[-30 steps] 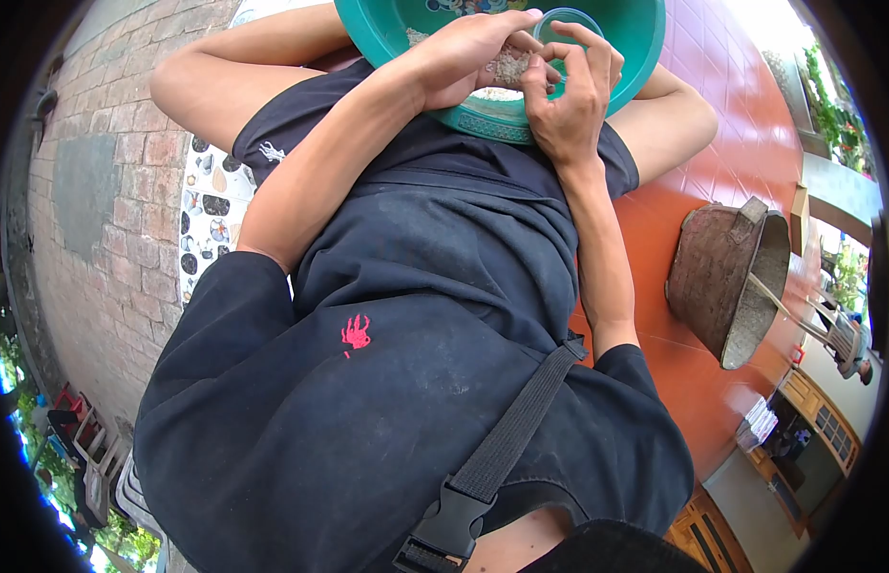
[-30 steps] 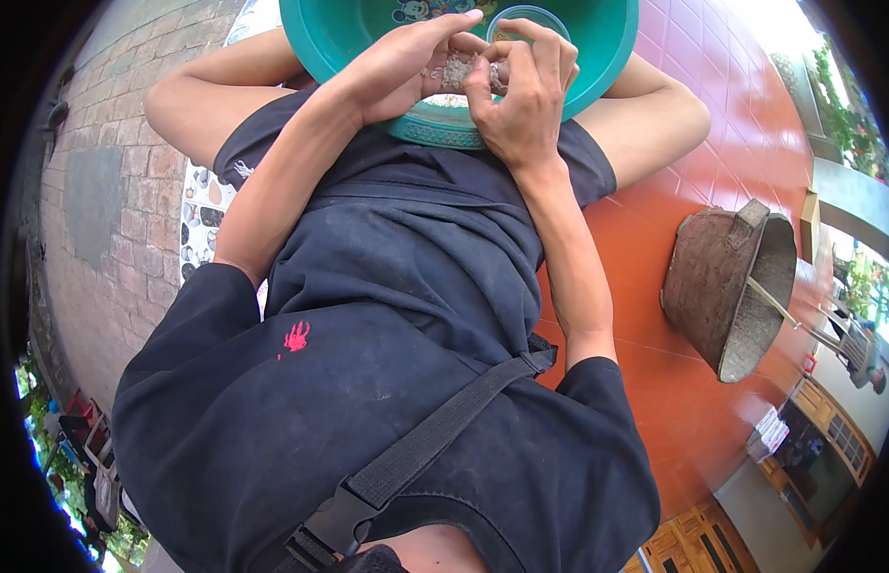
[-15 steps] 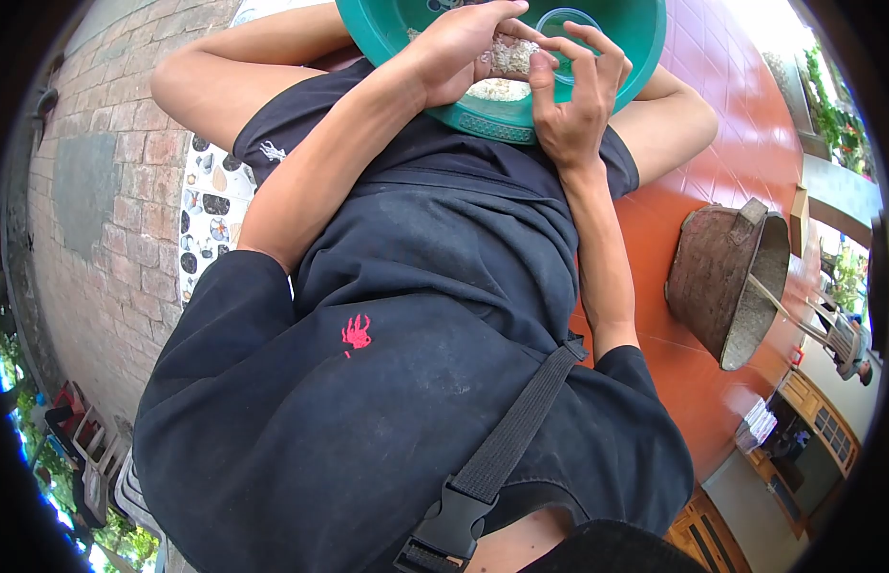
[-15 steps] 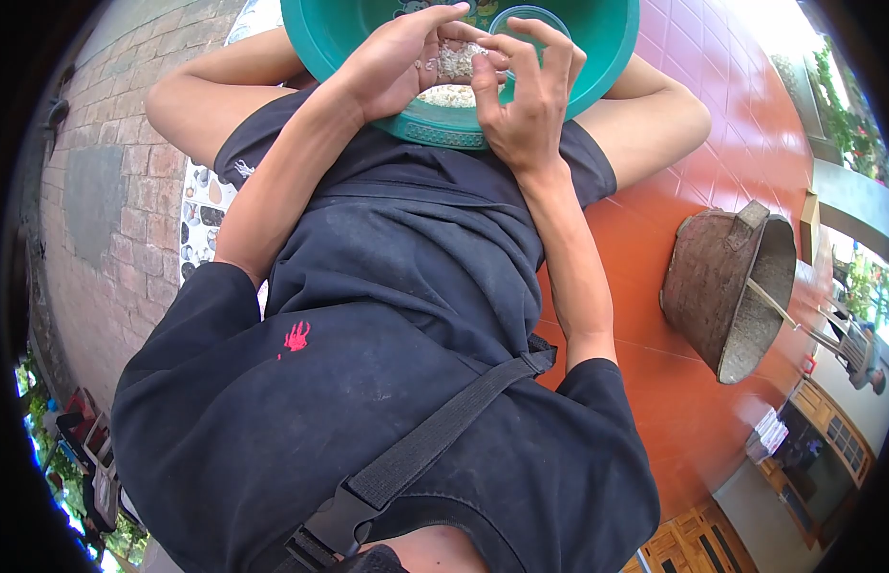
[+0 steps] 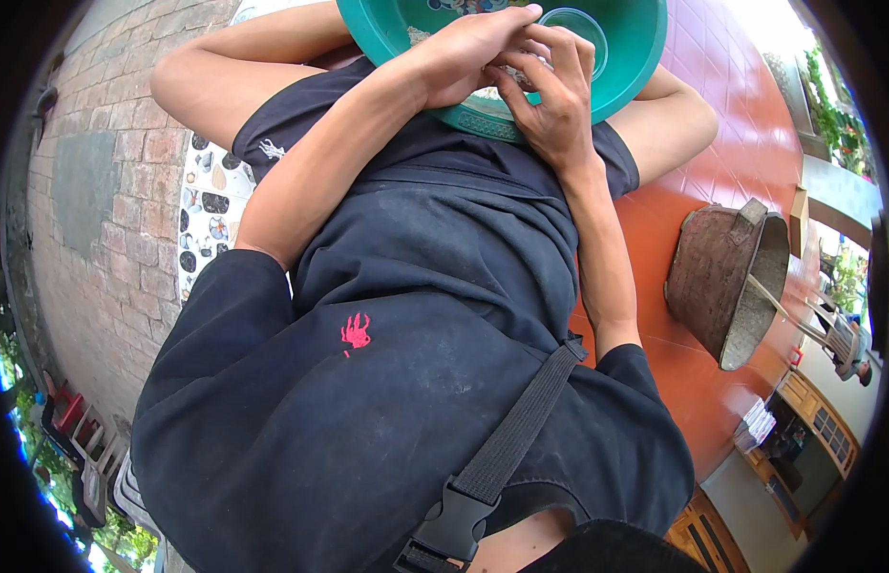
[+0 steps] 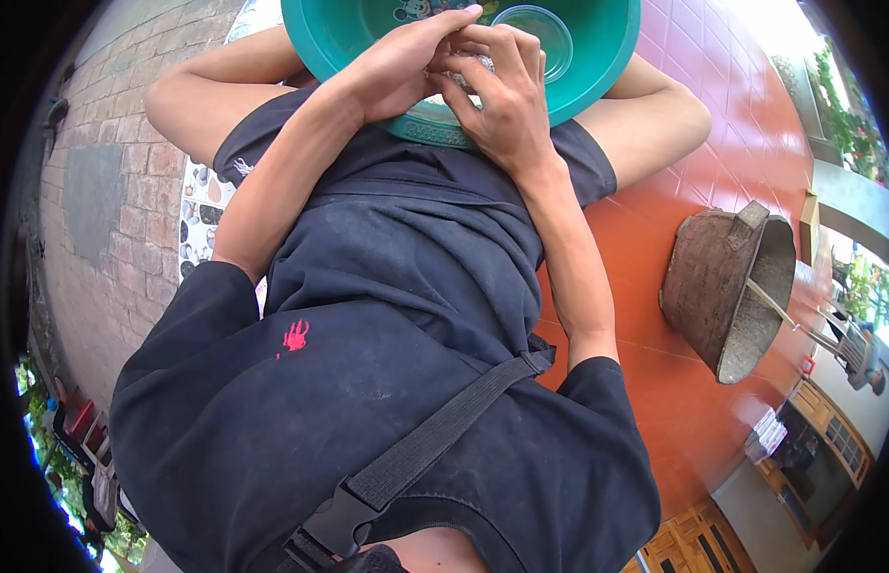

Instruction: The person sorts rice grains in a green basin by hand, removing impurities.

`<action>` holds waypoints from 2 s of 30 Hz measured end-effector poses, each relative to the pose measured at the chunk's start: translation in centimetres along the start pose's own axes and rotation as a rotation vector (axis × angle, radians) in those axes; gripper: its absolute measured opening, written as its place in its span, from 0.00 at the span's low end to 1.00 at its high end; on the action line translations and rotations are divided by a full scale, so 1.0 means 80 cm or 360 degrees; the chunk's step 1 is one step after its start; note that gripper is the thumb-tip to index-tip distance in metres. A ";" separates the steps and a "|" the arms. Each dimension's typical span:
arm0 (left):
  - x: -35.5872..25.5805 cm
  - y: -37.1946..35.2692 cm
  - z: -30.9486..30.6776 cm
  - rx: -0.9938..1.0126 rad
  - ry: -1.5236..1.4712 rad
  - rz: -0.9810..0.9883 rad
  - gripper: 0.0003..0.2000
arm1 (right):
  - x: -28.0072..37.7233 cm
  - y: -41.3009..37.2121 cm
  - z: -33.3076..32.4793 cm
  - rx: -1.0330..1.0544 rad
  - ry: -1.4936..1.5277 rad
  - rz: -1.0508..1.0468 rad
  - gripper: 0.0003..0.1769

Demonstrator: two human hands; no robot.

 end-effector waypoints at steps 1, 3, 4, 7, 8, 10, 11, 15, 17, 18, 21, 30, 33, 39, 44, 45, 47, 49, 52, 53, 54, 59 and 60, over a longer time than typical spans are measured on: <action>-0.001 -0.002 0.003 -0.0063 0.0015 -0.0026 0.22 | -0.001 0.000 0.001 -0.0002 -0.0002 -0.0006 0.12; 0.002 -0.005 0.002 -0.0125 0.0031 -0.0054 0.22 | -0.002 -0.001 0.001 -0.0005 -0.0005 -0.0010 0.11; -0.003 -0.009 0.003 -0.0021 0.0251 0.0220 0.23 | -0.002 0.000 0.001 -0.0023 -0.0003 -0.0008 0.10; -0.009 0.000 0.001 -0.0043 0.0209 0.0226 0.25 | -0.006 -0.001 -0.006 -0.0135 0.0010 0.0050 0.08; -0.003 0.005 -0.006 -0.0169 -0.0053 -0.0043 0.26 | -0.009 -0.003 -0.012 -0.0229 0.0022 0.0106 0.07; -0.006 0.000 -0.005 -0.0171 -0.0111 -0.0043 0.27 | -0.028 -0.015 -0.021 -0.0421 -0.0079 0.0341 0.08; -0.007 -0.001 -0.005 -0.0173 -0.0168 -0.0047 0.27 | -0.041 -0.025 -0.027 -0.0613 -0.0180 0.0579 0.09; -0.007 0.004 -0.009 -0.0144 -0.0306 -0.0042 0.27 | -0.048 -0.028 -0.026 -0.0681 -0.0132 0.0670 0.14; -0.004 0.008 -0.016 -0.0128 -0.0296 -0.0002 0.27 | -0.043 -0.025 -0.024 -0.0606 -0.0160 0.0652 0.18; -0.007 0.005 -0.012 -0.0112 -0.0289 0.0037 0.27 | -0.040 -0.020 -0.020 -0.0479 -0.0231 0.0631 0.22; -0.013 -0.001 -0.005 -0.0304 -0.0188 -0.0004 0.26 | -0.036 -0.017 -0.013 -0.0283 -0.0374 0.0573 0.30; -0.016 -0.006 -0.003 -0.0314 -0.0126 0.0019 0.26 | -0.033 -0.013 -0.010 -0.0250 -0.0136 0.0357 0.26; -0.013 -0.002 -0.005 -0.0245 -0.0143 0.0031 0.25 | -0.035 -0.015 -0.011 -0.0321 -0.0043 0.0309 0.20; -0.011 -0.002 -0.008 -0.0338 -0.0098 0.0044 0.23 | -0.025 -0.011 -0.007 -0.0180 -0.0147 0.0298 0.08; -0.004 0.004 -0.012 -0.0252 -0.0013 0.0075 0.23 | -0.024 -0.011 -0.003 -0.0080 -0.0193 0.0284 0.08; -0.004 0.005 -0.011 -0.0224 0.0031 0.0090 0.23 | -0.024 -0.011 -0.003 -0.0080 -0.0194 0.0285 0.08; -0.003 0.007 -0.013 -0.0247 0.0022 0.0091 0.23 | -0.025 -0.011 -0.003 -0.0075 -0.0160 0.0307 0.06; -0.003 0.006 -0.012 -0.0272 0.0013 0.0094 0.23 | -0.025 -0.011 -0.004 -0.0110 -0.0143 0.0300 0.06; -0.004 0.005 -0.012 -0.0328 -0.0015 0.0079 0.23 | -0.027 -0.010 -0.006 -0.0191 -0.0089 0.0275 0.05; -0.003 0.006 -0.012 -0.0263 -0.0037 0.0081 0.23 | -0.027 -0.010 -0.007 -0.0238 -0.0051 0.0259 0.04; -0.003 0.007 -0.011 -0.0197 -0.0059 0.0082 0.23 | -0.027 -0.010 -0.007 -0.0238 -0.0051 0.0258 0.04; -0.002 0.010 -0.014 -0.0189 -0.0092 0.0091 0.23 | -0.030 -0.012 -0.013 -0.0376 0.0077 0.0338 0.05; -0.003 0.009 -0.011 -0.0167 -0.0094 0.0060 0.23 | -0.032 -0.014 -0.014 -0.0376 0.0076 0.0339 0.05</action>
Point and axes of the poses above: each hand's wrist, its own y-axis towards the middle knuckle, its own z-axis out of the palm, x = y × z, the point moved 5 cm from there along y, towards the middle knuckle, and after that the axes turned 8 degrees about -z, right-handed, at the moved point
